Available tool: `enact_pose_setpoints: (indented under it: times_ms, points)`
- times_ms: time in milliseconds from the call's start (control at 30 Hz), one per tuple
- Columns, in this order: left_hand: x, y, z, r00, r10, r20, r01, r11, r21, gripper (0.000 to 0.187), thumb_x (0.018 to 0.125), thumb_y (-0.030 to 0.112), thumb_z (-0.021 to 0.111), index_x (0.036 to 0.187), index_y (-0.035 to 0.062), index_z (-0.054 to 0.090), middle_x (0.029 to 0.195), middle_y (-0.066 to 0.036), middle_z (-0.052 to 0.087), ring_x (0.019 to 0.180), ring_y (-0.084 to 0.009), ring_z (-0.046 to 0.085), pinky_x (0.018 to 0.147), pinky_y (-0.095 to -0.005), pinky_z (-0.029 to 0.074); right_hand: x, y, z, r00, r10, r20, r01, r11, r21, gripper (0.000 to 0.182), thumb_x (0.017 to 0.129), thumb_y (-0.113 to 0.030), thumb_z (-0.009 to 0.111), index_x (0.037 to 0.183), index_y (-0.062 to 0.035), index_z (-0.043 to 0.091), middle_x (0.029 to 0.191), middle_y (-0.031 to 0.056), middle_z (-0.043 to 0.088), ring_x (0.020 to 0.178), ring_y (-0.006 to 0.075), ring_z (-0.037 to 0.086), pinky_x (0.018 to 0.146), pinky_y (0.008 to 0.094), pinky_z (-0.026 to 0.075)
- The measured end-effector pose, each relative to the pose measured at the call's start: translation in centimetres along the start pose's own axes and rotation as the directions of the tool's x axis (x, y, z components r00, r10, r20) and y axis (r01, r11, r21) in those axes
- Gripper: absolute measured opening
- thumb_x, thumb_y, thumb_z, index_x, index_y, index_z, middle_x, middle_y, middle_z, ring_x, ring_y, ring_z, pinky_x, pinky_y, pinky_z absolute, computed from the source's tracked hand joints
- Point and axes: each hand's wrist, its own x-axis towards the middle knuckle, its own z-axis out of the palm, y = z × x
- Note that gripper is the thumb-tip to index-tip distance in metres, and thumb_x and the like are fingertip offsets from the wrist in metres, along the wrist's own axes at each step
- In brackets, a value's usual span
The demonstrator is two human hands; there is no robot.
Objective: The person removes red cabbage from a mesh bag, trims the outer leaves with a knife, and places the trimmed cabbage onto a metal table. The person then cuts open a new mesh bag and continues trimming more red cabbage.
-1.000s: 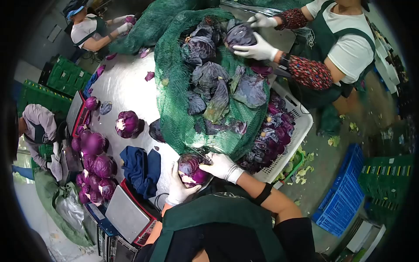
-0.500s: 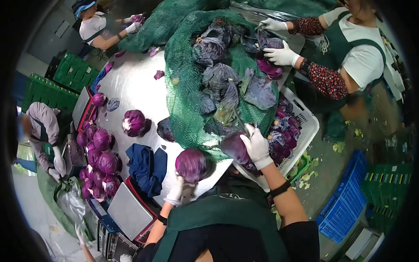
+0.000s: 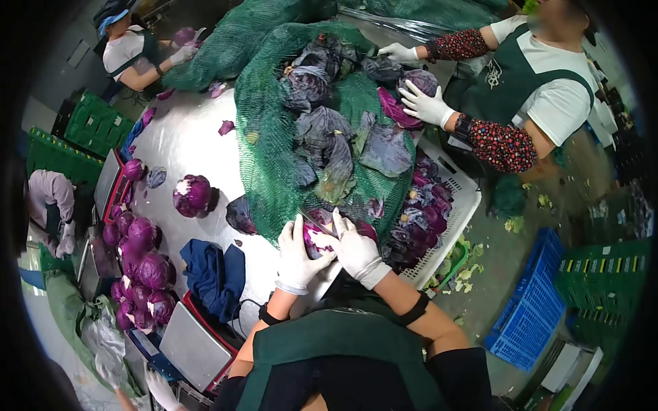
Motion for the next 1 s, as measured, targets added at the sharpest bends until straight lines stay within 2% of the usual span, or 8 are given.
enact_pose_setpoints:
  times_ms: [233, 433, 533, 633, 700, 833, 900, 1000]
  points:
    - [1.0, 0.7, -0.1, 0.999, 0.036, 0.027, -0.038, 0.997, 0.073, 0.101, 0.056, 0.047, 0.076, 0.134, 0.0006, 0.032, 0.122, -0.026, 0.039, 0.111, -0.041, 0.039, 0.092, -0.0483, 0.038, 2.9, 3.1, 0.7, 0.951, -0.067, -0.303, 0.083, 0.996, 0.039, 0.03, 0.09, -0.034, 0.045, 0.112, -0.0156, 0.053, 0.08, 0.0155, 0.062, 0.061, 0.0341, 0.061, 0.052, 0.0415, 0.05]
    - [2.0, 1.3, 0.0, 0.994, 0.084, 0.063, -0.093, 0.984, 0.149, 0.095, 0.06, 0.047, 0.074, 0.133, 0.0019, 0.034, 0.123, -0.025, 0.039, 0.111, -0.0404, 0.041, 0.09, -0.0487, 0.039, 4.5, 7.2, 2.5, 0.922, -0.07, -0.381, 0.112, 0.99, 0.088, 0.026, 0.092, -0.035, 0.042, 0.107, -0.0156, 0.051, 0.063, 0.0127, 0.058, 0.053, 0.0304, 0.059, 0.046, 0.0389, 0.047]
    - [1.0, -0.9, -0.5, 0.981, 0.19, 0.039, -0.192, 0.98, 0.047, 0.093, 0.061, 0.039, 0.075, 0.133, -0.0002, 0.032, 0.125, -0.027, 0.039, 0.113, -0.043, 0.041, 0.094, -0.0456, 0.038, 3.7, 8.3, 1.0, 0.837, 0.493, 0.237, -0.512, 0.554, 0.657, 0.026, 0.093, -0.035, 0.04, 0.108, -0.0157, 0.049, 0.054, 0.0061, 0.048, 0.039, 0.0139, 0.046, 0.036, 0.0275, 0.038]
    - [-2.1, -5.0, -3.0, 0.978, 0.187, 0.086, -0.173, 0.973, -0.154, 0.09, 0.065, 0.024, 0.075, 0.138, 0.0026, 0.026, 0.134, -0.023, 0.033, 0.123, -0.0352, 0.038, 0.098, -0.0435, 0.037, 2.5, 10.0, 2.9, 0.849, 0.478, 0.224, -0.447, 0.427, 0.786, 0.024, 0.093, -0.033, 0.042, 0.107, -0.0147, 0.05, 0.056, 0.0057, 0.049, 0.036, 0.0127, 0.044, 0.033, 0.0259, 0.034]
    - [-4.3, -7.1, -3.6, 0.95, 0.014, 0.311, 0.221, 0.674, -0.705, 0.09, 0.069, 0.016, 0.074, 0.14, 0.0035, 0.02, 0.135, -0.02, 0.034, 0.121, -0.0294, 0.041, 0.1, -0.039, 0.037, 2.4, 11.8, 3.8, 0.91, 0.371, 0.185, -0.34, 0.411, 0.846, 0.025, 0.093, -0.035, 0.044, 0.104, -0.0129, 0.049, 0.057, 0.0076, 0.052, 0.036, 0.0137, 0.046, 0.032, 0.0256, 0.036]
    - [-5.7, -5.1, -1.3, 0.965, -0.184, 0.185, 0.256, 0.536, -0.804, 0.095, 0.069, 0.015, 0.076, 0.14, 0.0, 0.014, 0.132, -0.018, 0.036, 0.12, -0.0266, 0.041, 0.102, -0.0367, 0.035, 1.8, 10.9, 0.2, 0.951, 0.213, 0.222, -0.291, 0.387, 0.875, 0.033, 0.091, -0.035, 0.048, 0.113, -0.0104, 0.048, 0.059, 0.0058, 0.053, 0.038, 0.0122, 0.048, 0.034, 0.0244, 0.04]
    - [-5.0, -4.1, 0.9, 0.991, -0.09, -0.099, 0.04, 0.906, -0.421, 0.104, 0.06, 0.036, 0.082, 0.136, -0.0025, 0.022, 0.128, -0.024, 0.037, 0.115, -0.0363, 0.044, 0.097, -0.0423, 0.037, 0.9, 6.1, -1.9, 0.926, 0.371, -0.068, -0.133, 0.488, 0.862, 0.035, 0.086, -0.032, 0.057, 0.112, -0.0092, 0.05, 0.068, 0.0058, 0.055, 0.045, 0.0132, 0.052, 0.04, 0.0254, 0.045]
    - [-3.4, 1.2, 0.9, 0.994, -0.077, -0.073, 0.07, 0.993, -0.09, 0.104, 0.054, 0.046, 0.079, 0.134, 0.0006, 0.031, 0.126, -0.027, 0.037, 0.114, -0.0433, 0.04, 0.096, -0.0467, 0.035, -1.4, 1.7, -2.0, 0.952, -0.143, -0.27, 0.213, 0.945, 0.25, 0.038, 0.078, -0.03, 0.065, 0.106, -0.0077, 0.054, 0.076, 0.0105, 0.057, 0.06, 0.0208, 0.059, 0.055, 0.0311, 0.049]
